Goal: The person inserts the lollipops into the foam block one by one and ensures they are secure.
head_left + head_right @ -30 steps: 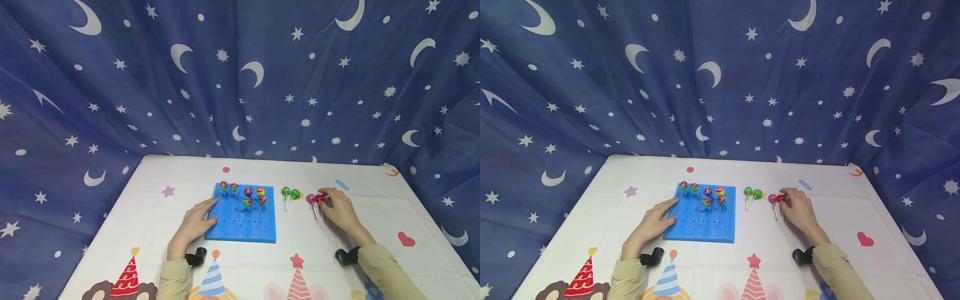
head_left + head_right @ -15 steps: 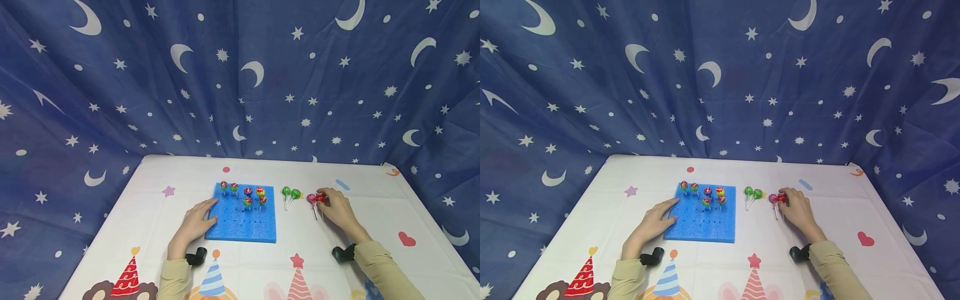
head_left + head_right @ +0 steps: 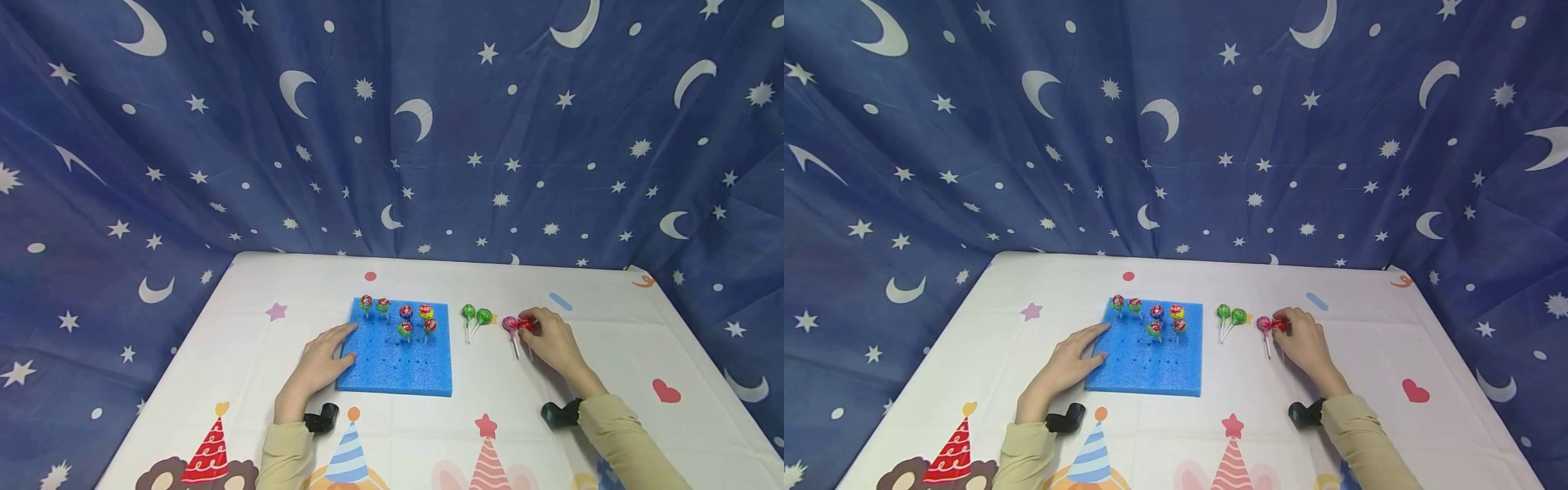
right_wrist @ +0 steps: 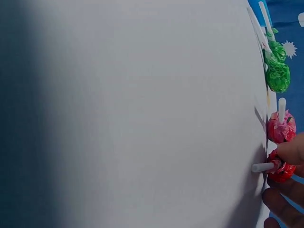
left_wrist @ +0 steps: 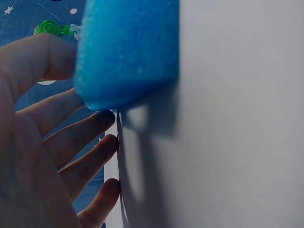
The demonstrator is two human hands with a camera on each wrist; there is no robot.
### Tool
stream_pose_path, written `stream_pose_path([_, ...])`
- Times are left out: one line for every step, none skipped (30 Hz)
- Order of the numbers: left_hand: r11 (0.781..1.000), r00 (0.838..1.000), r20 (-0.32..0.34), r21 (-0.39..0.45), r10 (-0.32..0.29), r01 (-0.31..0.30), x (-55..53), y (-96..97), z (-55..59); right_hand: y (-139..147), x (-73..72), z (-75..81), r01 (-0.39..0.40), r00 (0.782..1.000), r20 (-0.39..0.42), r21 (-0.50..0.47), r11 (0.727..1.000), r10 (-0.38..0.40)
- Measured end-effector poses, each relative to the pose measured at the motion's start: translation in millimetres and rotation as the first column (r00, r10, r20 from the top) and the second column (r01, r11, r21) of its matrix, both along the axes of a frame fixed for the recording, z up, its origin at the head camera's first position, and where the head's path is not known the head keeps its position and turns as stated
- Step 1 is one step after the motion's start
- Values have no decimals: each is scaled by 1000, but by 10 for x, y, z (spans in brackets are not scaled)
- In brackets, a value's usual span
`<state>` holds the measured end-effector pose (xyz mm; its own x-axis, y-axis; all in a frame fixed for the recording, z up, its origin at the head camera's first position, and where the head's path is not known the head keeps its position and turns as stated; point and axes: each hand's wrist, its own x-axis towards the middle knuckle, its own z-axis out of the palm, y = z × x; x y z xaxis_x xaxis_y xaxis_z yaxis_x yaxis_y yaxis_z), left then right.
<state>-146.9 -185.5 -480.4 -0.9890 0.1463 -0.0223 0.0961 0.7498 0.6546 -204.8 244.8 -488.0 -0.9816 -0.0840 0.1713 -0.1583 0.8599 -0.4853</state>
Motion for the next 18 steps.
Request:
stream_pose_path([1000, 1000, 0, 0, 0, 0, 1, 0, 0, 0, 5, -2, 2, 1000, 2, -7, 1000, -2])
stream_pose_path([1000, 1000, 0, 0, 1, -1, 0, -1, -2, 3, 8, -7, 7, 1000, 4, -15, 1000, -7])
stream_pose_path([1000, 1000, -1, 0, 1, -1, 1, -1, 0, 6, 12, -10, 11, 1000, 5, -26, 1000, -11])
stream_pose_path([1000, 1000, -1, 1, 0, 0, 3, -2, 0, 9, 18, -12, 14, 1000, 9, -41, 999, -13])
stream_pose_path([1000, 1000, 0, 1, 0, 0, 5, -3, 1, 14, 23, -15, 18, 1000, 13, -54, 998, -17])
stream_pose_path([1000, 1000, 1, 2, -1, 1, 6, -3, 1, 20, 28, -17, 21, 1000, 15, -65, 998, -20])
stream_pose_path([1000, 1000, 1, 2, -1, 1, 8, -5, 3, 23, 33, -16, 25, 1000, 18, -75, 997, -23])
stream_pose_path([1000, 1000, 1, 1, -2, 2, 11, -5, 5, 26, 40, -12, 27, 999, 22, -85, 996, -25])
stream_pose_path([1000, 1000, -4, -2, -4, 4, 12, -5, 4, 26, 48, -6, 28, 999, 24, -96, 995, -26])
stream_pose_path([1000, 1000, -4, -2, -5, 5, 13, -6, 3, 28, 57, 2, 30, 999, 24, -105, 994, -28])
stream_pose_path([1000, 1000, -4, -3, -6, 6, 15, -5, 4, 28, 67, 10, 34, 999, 24, -113, 993, -31])
stream_pose_path([1000, 1000, -3, -3, -6, 6, 14, -6, 3, 27, 79, 22, 36, 999, 22, -122, 992, -33])
stream_pose_path([1000, 1000, -3, -3, -6, 6, 16, -5, 5, 24, 92, 33, 38, 999, 19, -128, 991, -36])
stream_pose_path([1000, 1000, -3, -3, -7, 7, 16, -4, 6, 20, 105, 45, 40, 999, 14, -135, 990, -39])
stream_pose_path([1000, 1000, -9, -5, -9, 9, 17, -3, 5, 16, 119, 58, 43, 999, 8, -143, 989, -42])
stream_pose_path([1000, 1000, -9, -3, -9, 9, 18, -2, 8, 13, 131, 69, 44, 999, 1, -149, 988, -44])
stream_pose_path([1000, 1000, -9, -4, -8, 8, 19, -2, 9, 9, 143, 80, 45, 999, -4, -156, 987, -46])
stream_pose_path([1000, 1000, -11, -6, -7, 7, 17, -1, 8, 4, 153, 90, 46, 999, -10, -160, 986, -48])
